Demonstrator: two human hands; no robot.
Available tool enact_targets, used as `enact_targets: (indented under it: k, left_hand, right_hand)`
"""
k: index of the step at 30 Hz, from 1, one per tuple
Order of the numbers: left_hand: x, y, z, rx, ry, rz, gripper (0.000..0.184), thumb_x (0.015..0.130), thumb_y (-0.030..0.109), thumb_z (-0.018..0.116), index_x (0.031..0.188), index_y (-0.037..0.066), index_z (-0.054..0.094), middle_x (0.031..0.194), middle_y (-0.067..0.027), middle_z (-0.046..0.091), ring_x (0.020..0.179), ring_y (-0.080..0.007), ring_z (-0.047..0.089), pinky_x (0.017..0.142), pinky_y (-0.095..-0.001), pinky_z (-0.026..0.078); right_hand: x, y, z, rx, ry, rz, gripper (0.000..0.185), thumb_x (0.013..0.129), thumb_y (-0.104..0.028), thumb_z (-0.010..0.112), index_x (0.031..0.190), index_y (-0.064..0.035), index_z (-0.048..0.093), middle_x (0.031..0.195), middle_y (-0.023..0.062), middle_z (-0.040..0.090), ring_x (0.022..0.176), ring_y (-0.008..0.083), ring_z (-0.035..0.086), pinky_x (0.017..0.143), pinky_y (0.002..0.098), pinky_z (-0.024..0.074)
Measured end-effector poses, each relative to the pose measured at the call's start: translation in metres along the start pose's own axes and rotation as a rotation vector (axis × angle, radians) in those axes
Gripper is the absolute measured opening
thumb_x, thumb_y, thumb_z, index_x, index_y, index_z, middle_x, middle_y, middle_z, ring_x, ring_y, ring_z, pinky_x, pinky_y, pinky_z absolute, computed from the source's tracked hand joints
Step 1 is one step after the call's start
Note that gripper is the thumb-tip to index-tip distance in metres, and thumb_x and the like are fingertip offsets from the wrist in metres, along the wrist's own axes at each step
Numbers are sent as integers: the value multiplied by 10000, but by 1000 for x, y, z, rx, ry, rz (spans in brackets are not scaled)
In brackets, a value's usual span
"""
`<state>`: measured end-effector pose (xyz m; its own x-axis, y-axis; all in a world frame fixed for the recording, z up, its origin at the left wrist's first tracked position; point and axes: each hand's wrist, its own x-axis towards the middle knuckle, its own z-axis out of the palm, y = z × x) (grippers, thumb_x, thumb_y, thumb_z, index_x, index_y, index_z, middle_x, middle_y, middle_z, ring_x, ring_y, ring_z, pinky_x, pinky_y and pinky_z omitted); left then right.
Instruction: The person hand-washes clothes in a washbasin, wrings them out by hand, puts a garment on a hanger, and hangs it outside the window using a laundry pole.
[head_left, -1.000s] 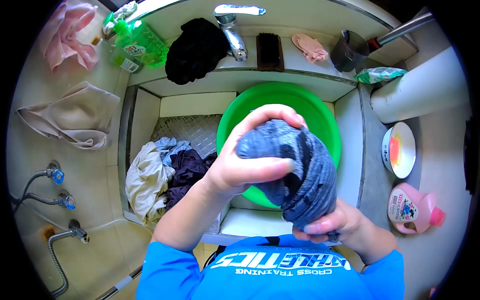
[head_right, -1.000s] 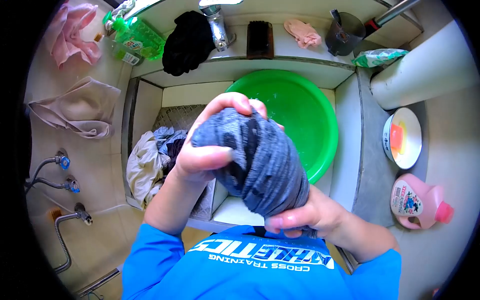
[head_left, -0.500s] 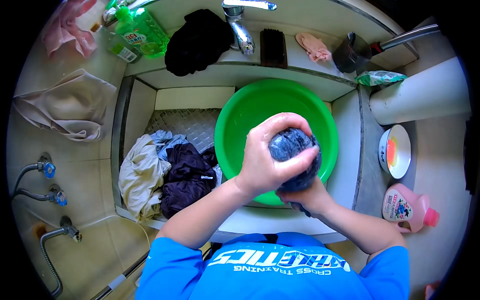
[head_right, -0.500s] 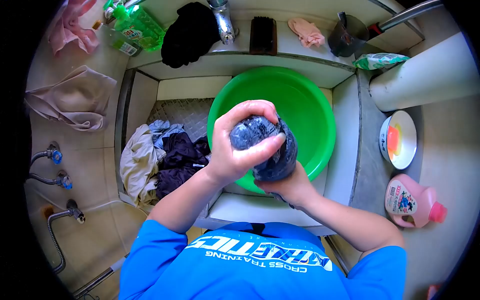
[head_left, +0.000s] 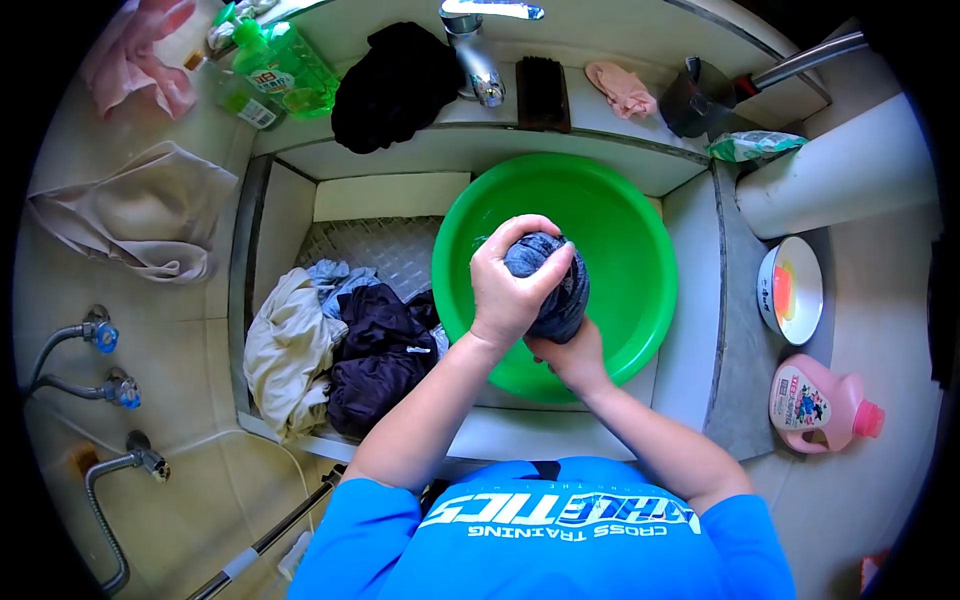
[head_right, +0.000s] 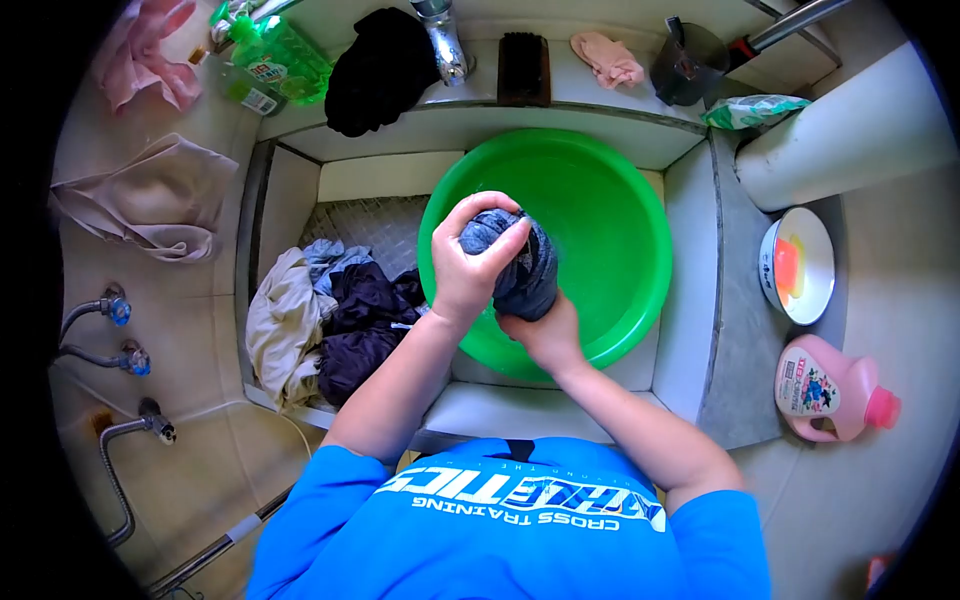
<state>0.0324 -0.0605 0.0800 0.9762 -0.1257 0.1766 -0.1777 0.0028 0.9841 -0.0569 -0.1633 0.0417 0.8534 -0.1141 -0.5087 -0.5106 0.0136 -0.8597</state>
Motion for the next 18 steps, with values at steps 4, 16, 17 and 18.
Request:
enact_targets:
  k: [4, 16, 17, 18]
  left_hand:
    - [3, 0, -10, -131, 143, -221, 195, 746, 120, 734, 882, 9, 648, 833, -30, 633, 747, -86, 587, 705, -220, 472]
    - [-16, -9, -11, -549, 290, -620, 391, 811, 221, 712, 1101, 10, 556, 958, -56, 612, 845, -111, 575, 763, -251, 459]
    - [-19, -3, -15, -564, 251, -664, 326, 840, 249, 674, 1077, 43, 584, 947, -32, 613, 862, -102, 568, 775, -251, 444]
    - [-22, 3, -24, -562, 251, -663, 326, 840, 249, 674, 1077, 43, 584, 947, -32, 613, 862, -102, 568, 775, -251, 444]
  right_hand:
    - [-9, -3, -6, -70, -59, -139, 647, 610, -202, 825, 1125, 36, 514, 1029, 163, 627, 945, 229, 616, 870, 348, 470]
    - [-33, -43, -10, -946, -14, -384, 1140, 591, -276, 828, 1439, -54, 99, 1279, 260, 418, 1106, 405, 520, 904, 422, 473]
    - [-32, -45, -16, -798, -104, -322, 1110, 600, -269, 817, 1435, -44, 122, 1276, 256, 433, 1118, 386, 522, 910, 419, 469]
    - [-31, -46, -22, -649, -193, -260, 1080, 609, -262, 807, 1431, -35, 145, 1273, 252, 449, 1131, 366, 524, 916, 416, 464]
